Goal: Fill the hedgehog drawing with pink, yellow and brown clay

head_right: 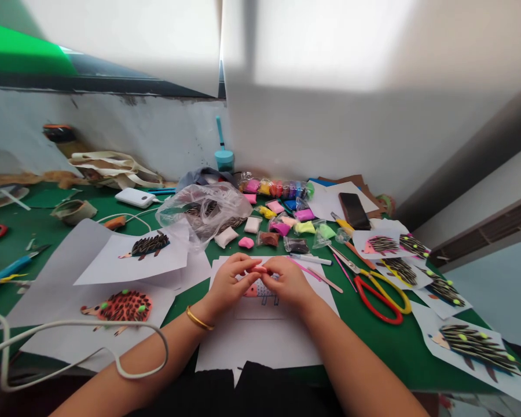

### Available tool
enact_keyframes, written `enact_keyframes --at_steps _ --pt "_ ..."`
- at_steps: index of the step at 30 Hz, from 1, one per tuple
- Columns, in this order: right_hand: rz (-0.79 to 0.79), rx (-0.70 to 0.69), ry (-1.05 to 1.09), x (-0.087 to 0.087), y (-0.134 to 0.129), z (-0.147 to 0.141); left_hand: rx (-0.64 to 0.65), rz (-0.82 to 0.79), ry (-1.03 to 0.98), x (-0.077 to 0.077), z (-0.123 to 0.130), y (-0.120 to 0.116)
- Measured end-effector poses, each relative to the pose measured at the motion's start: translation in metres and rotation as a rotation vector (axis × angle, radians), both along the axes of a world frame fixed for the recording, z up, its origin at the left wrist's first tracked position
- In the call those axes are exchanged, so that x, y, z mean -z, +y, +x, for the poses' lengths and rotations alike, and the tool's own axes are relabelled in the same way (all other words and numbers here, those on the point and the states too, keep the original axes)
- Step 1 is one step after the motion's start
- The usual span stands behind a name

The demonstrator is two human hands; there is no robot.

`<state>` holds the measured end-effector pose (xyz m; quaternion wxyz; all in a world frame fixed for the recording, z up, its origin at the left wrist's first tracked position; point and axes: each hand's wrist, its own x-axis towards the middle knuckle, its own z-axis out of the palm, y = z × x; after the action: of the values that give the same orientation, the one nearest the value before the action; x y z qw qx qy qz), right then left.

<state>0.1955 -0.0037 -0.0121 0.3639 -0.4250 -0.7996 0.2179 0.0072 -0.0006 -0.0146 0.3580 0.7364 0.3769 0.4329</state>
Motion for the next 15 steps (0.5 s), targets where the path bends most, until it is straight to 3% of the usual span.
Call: enact_keyframes --at_steps 5,10,15 --pt "0.016 -0.011 -0.009 0.0015 -0.0012 -0.0013 -0.047 0.123 0.000 -0.0034 -0.0002 0.0008" --pt "-0.062 0.036 0.132 -0.0019 -0.0001 0.0002 -0.108 0.034 -0.061 -0.0032 -0.0002 0.0028" --pt "-0.078 0.055 0.168 0.0001 0.0003 -0.0008 -0.096 0.028 0.015 0.0013 0.0007 0.0031"
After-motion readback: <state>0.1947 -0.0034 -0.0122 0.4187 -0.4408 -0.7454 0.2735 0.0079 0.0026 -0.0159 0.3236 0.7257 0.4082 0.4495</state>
